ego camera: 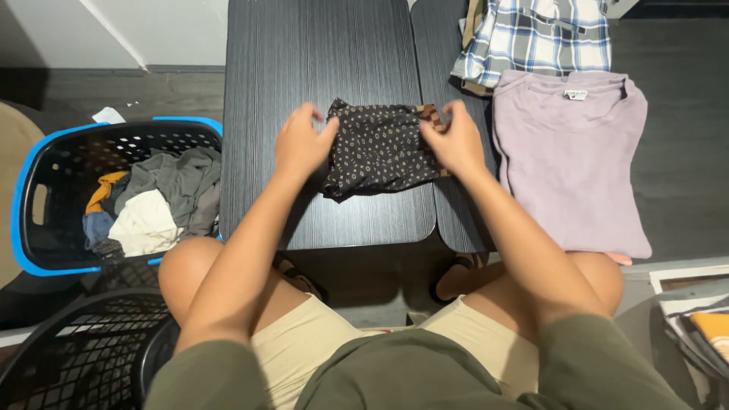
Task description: The recorder is folding several items of clothing including t-shirts and shorts and placing them in a pile.
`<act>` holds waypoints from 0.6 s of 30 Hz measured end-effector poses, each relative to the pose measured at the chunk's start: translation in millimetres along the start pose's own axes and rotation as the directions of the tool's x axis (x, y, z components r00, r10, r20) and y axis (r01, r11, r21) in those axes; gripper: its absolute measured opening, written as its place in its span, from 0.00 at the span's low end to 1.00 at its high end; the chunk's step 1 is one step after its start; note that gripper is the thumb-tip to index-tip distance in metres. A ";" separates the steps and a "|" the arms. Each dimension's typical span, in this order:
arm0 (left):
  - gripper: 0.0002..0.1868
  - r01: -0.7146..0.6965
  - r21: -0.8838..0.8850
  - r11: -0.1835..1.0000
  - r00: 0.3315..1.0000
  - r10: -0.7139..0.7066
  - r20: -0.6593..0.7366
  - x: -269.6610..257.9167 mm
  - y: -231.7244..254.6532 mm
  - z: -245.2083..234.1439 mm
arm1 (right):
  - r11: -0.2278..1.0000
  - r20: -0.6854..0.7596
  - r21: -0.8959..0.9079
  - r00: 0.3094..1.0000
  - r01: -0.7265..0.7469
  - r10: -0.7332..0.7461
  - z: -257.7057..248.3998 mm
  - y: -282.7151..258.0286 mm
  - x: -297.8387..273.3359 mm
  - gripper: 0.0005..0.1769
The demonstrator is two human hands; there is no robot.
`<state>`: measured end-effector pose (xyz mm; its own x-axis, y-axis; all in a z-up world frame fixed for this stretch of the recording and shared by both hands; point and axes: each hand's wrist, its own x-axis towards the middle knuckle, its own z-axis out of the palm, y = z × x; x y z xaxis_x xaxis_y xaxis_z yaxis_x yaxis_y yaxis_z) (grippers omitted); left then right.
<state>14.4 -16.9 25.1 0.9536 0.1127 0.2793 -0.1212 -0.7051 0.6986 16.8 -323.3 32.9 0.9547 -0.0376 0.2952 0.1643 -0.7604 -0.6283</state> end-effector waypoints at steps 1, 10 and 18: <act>0.19 0.004 -0.001 1.000 1.000 -0.004 0.001 -18.4 16.7 -16.6 | 1.000 0.004 -0.002 1.000 -0.001 0.001 -3.7 2.0 -10.9 0.25; 0.20 -0.032 0.076 0.997 0.980 0.016 0.199 -101.8 9.7 -8.9 | 0.967 0.263 0.139 0.949 -0.215 0.173 -8.8 41.7 -51.3 0.20; 0.07 0.404 -0.474 0.782 0.875 -0.178 0.451 -75.1 -57.9 -6.7 | 0.962 0.231 0.156 0.955 -0.223 0.184 -10.1 47.6 -55.4 0.18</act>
<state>-52.0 20.2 -31.9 0.9799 -0.0916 -0.1772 0.1594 -0.1742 0.9717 -30.8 -363.9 -6.1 0.9997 -0.0264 0.0000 -0.0165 -0.6224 -0.7825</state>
